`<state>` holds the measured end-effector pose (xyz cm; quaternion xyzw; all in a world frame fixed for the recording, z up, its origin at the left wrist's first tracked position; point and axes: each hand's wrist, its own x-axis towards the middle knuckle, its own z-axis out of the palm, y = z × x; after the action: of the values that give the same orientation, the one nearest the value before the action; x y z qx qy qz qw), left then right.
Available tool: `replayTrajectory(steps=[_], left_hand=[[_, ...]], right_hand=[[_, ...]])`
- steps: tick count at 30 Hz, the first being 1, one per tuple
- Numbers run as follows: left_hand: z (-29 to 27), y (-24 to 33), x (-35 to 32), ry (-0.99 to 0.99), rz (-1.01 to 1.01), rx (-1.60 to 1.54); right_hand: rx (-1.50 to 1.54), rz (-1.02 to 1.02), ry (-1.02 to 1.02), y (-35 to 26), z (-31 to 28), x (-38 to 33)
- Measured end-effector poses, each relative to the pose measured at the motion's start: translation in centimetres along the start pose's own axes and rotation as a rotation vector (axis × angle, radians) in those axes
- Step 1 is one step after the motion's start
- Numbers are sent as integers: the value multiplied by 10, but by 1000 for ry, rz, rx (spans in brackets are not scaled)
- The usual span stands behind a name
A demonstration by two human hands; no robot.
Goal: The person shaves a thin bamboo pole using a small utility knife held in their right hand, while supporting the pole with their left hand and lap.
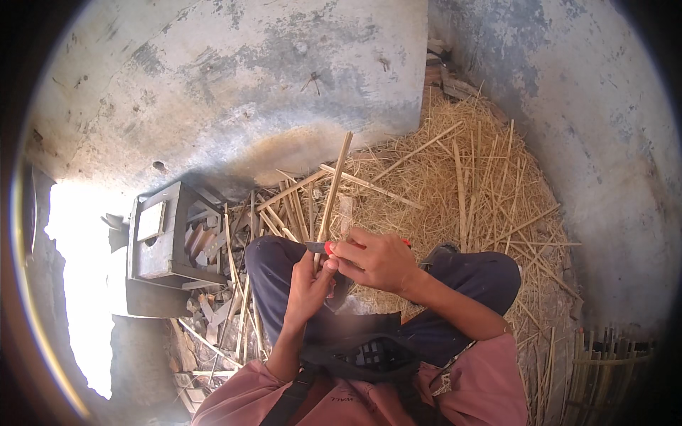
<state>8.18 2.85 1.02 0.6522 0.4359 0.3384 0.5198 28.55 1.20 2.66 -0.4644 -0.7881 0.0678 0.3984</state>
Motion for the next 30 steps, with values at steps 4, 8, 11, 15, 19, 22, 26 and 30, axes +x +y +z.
replayTrajectory(steps=[4,8,11,15,19,22,26,30], left_hand=[[3,3,0,47,18,-3],[1,-4,2,64,6,71],[1,-1,2,71,11,76],[0,4,2,84,7,128],[0,5,3,97,22,108],[0,5,3,100,24,143],[-1,6,7,100,27,206],[0,1,9,113,74,262]], right_hand=[[-50,2,29,-5,0,-1],[-80,3,50,-7,3,-1],[-112,-12,66,-9,4,-1],[-137,-17,83,-10,4,-2],[-160,-9,89,-12,3,-1],[-160,-6,116,-12,4,-2],[-201,-11,134,-11,2,0],[-166,44,71,-7,0,-3]])
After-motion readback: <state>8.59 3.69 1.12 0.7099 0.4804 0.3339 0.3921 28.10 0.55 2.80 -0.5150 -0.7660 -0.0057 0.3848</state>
